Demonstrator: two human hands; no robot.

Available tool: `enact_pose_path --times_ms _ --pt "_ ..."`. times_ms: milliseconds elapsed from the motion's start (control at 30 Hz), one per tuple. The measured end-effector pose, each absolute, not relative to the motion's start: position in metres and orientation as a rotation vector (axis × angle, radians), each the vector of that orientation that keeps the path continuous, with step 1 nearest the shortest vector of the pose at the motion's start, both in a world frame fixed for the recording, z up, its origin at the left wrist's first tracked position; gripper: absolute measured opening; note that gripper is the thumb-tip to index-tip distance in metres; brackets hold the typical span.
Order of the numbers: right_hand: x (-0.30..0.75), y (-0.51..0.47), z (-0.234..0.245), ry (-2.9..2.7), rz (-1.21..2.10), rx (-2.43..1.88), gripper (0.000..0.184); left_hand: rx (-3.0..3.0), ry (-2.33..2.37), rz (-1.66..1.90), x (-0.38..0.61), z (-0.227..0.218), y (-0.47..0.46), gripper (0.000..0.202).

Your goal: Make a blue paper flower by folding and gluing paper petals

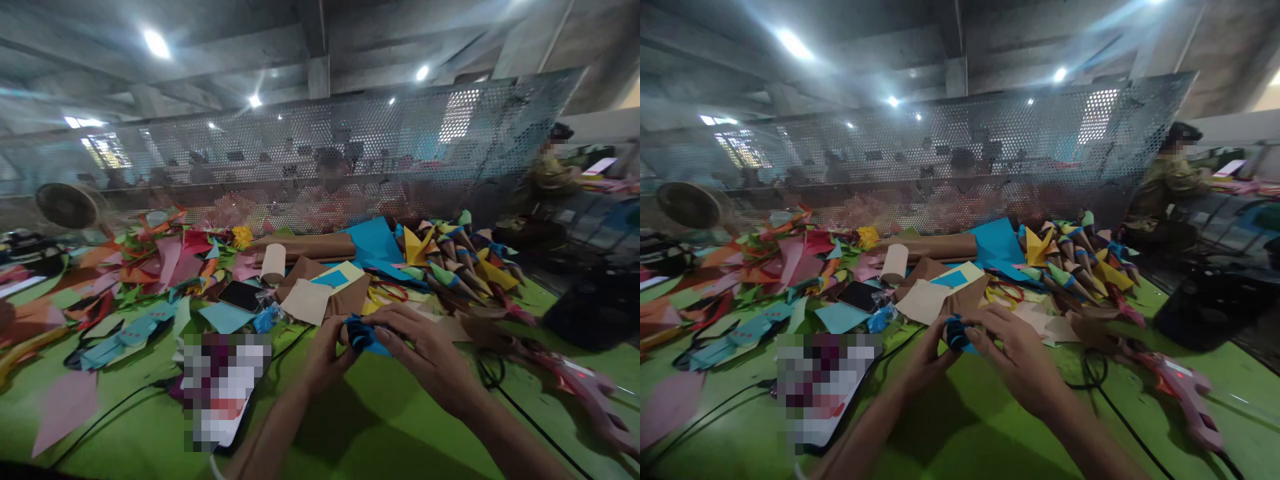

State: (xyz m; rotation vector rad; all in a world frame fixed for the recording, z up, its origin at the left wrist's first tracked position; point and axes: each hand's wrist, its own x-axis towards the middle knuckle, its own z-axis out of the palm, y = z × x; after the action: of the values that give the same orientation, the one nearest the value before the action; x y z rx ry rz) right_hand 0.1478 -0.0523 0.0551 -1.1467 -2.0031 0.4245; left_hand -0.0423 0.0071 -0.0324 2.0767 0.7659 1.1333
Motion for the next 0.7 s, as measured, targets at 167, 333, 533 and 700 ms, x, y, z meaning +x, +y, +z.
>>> enact_pose_path --times_ms 167,333,533,700 --pt "0.150 -0.053 0.049 -2.008 0.412 -1.109 0.027 2.016 0.766 1.092 -0.040 -0.036 0.007 0.028" --pt "0.148 -0.053 0.041 -2.016 0.416 -1.089 0.026 1.987 0.779 1.054 -0.040 -0.033 0.005 0.022" --pt "0.154 -0.053 0.037 -1.957 0.502 -1.042 0.024 1.914 0.758 1.023 -0.041 -0.019 -0.004 0.029" --pt "0.160 -0.049 0.032 -1.830 0.447 -1.109 0.011 1.766 0.775 0.955 -0.042 -0.014 -0.010 0.044"
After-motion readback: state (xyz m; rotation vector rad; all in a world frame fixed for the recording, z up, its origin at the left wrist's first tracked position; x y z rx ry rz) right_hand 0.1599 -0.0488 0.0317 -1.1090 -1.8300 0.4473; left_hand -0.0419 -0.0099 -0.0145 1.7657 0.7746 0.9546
